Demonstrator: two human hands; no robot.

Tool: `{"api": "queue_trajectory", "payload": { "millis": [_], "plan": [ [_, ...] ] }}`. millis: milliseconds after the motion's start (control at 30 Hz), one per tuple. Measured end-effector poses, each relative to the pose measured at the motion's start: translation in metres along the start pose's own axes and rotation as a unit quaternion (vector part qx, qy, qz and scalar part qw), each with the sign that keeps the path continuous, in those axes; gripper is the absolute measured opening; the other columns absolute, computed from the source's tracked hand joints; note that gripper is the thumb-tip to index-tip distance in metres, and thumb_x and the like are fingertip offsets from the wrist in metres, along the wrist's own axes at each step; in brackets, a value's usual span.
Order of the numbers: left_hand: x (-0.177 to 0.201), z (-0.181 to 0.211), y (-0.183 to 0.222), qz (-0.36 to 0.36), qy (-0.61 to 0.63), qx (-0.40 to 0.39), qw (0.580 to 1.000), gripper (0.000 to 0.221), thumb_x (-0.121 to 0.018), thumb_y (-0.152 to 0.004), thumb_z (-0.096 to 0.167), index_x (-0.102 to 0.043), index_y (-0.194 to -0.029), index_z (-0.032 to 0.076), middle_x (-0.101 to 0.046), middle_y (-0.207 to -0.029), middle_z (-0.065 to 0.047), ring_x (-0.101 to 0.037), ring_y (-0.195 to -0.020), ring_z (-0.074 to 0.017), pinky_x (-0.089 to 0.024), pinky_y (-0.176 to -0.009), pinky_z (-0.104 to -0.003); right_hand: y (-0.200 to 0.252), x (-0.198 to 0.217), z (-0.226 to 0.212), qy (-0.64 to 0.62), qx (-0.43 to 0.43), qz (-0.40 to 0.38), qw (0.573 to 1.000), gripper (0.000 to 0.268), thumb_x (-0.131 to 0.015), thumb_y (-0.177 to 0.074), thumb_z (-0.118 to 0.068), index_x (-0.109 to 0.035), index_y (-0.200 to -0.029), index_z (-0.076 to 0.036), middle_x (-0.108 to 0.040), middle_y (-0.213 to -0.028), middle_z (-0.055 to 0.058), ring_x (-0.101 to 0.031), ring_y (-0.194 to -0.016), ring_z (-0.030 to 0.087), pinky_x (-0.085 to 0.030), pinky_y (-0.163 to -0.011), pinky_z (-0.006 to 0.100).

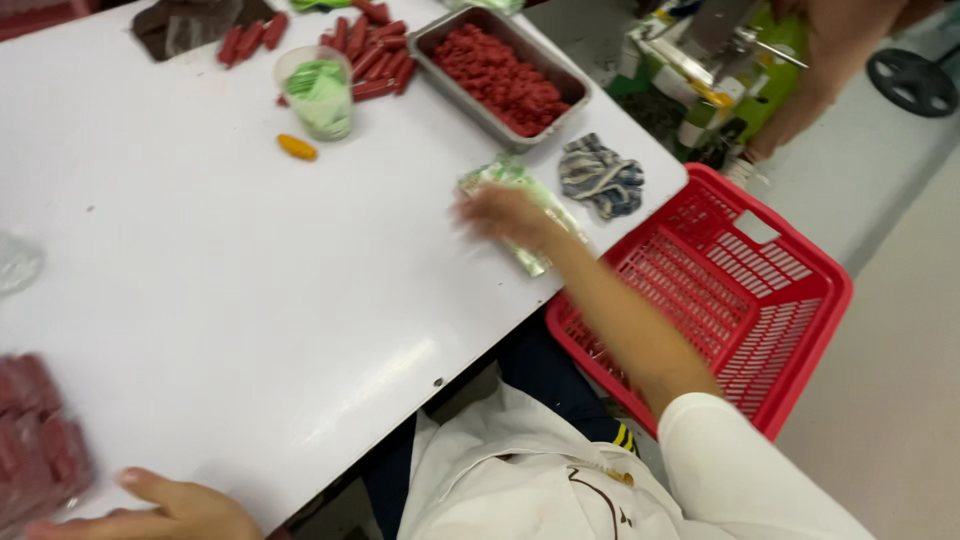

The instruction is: The person places small sausages into clear plastic bags, adds a green label to each, and stacks the finished packages on a white table. The person repeatedly takes sausages from a red basket, fills the bags, and organizes the completed packs.

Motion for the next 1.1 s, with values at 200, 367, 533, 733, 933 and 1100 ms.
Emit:
{"api": "queue_trajectory", "payload": {
  "millis": [200, 367, 533, 733, 933, 1100],
  "plan": [
    [-0.066, 0.034, 0.093, -0.119, 0.133, -0.131, 0.975, 0.074, -0.053, -0.121, 0.018, 0.002, -0.170, 0.007, 0.006, -0.177, -0.013, -0.033, -0.164, -0.0588, -0.032, -0.137, -0.068, 0.210, 0.380, -0.105, -0.374, 0.271, 0.469, 0.752, 0.041, -0.041, -0.103, -0.019, -0.066, -0.110, 0.012, -0.075, -0.099, 0.028, -0.071, -0.080, 0.033, -0.059, -0.071, 0.036],
    [-0.083, 0.070, 0.112, -0.077, 0.011, -0.221, 0.972, 0.061, -0.045, -0.117, 0.025, -0.049, -0.147, -0.028, -0.023, -0.164, -0.039, -0.031, -0.152, -0.0563, -0.034, -0.126, -0.062, 0.336, 0.409, -0.129, -0.481, 0.343, 0.647, 0.482, 0.051, -0.034, -0.097, -0.027, -0.068, -0.097, 0.010, -0.071, -0.078, 0.016, -0.058, -0.058, 0.029, -0.053, -0.055, 0.032],
    [-0.092, 0.059, 0.115, -0.085, -0.024, -0.202, 0.975, 0.061, -0.050, -0.116, 0.025, -0.053, -0.146, -0.028, -0.025, -0.164, -0.038, -0.033, -0.152, -0.0544, -0.038, -0.122, -0.060, 0.257, 0.437, -0.198, -0.431, 0.305, 0.629, 0.570, 0.054, -0.033, -0.097, -0.024, -0.076, -0.099, 0.008, -0.071, -0.068, 0.015, -0.059, -0.049, 0.020, -0.045, -0.044, 0.026],
    [-0.090, 0.063, 0.116, -0.030, -0.033, -0.231, 0.972, 0.045, -0.057, -0.114, 0.013, -0.053, -0.144, -0.021, -0.036, -0.157, -0.040, -0.051, -0.134, -0.0625, -0.051, -0.105, -0.066, 0.086, 0.453, -0.259, -0.325, 0.217, 0.490, 0.779, 0.050, -0.027, -0.097, -0.019, -0.070, -0.097, 0.006, -0.062, -0.068, 0.008, -0.043, -0.046, 0.012, -0.032, -0.044, 0.023],
    [-0.086, 0.062, 0.118, -0.016, -0.044, -0.227, 0.973, 0.042, -0.062, -0.110, 0.003, -0.054, -0.144, -0.020, -0.037, -0.157, -0.038, -0.051, -0.135, -0.0620, -0.052, -0.105, -0.065, 0.036, 0.358, -0.284, -0.208, 0.187, 0.382, 0.881, 0.023, -0.033, -0.109, -0.015, -0.050, -0.123, -0.021, -0.071, -0.078, 0.005, -0.050, -0.053, 0.009, -0.035, -0.048, 0.022],
    [-0.086, 0.068, 0.117, -0.031, -0.050, -0.226, 0.972, 0.043, -0.064, -0.107, -0.001, -0.056, -0.143, -0.022, -0.039, -0.156, -0.039, -0.050, -0.135, -0.0609, -0.051, -0.107, -0.065, 0.093, 0.416, -0.218, -0.297, 0.167, 0.461, 0.819, 0.036, -0.026, -0.108, -0.016, -0.058, -0.100, -0.003, -0.075, -0.083, 0.009, -0.051, -0.050, 0.009, -0.034, -0.045, 0.020]
  ]
}}
Point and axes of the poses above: each hand's wrist, its own y-axis away from the middle knuckle, its own x-axis out of the back of the hand, z = x × y, the point moved 7 cm from there along -y, towards the middle knuckle
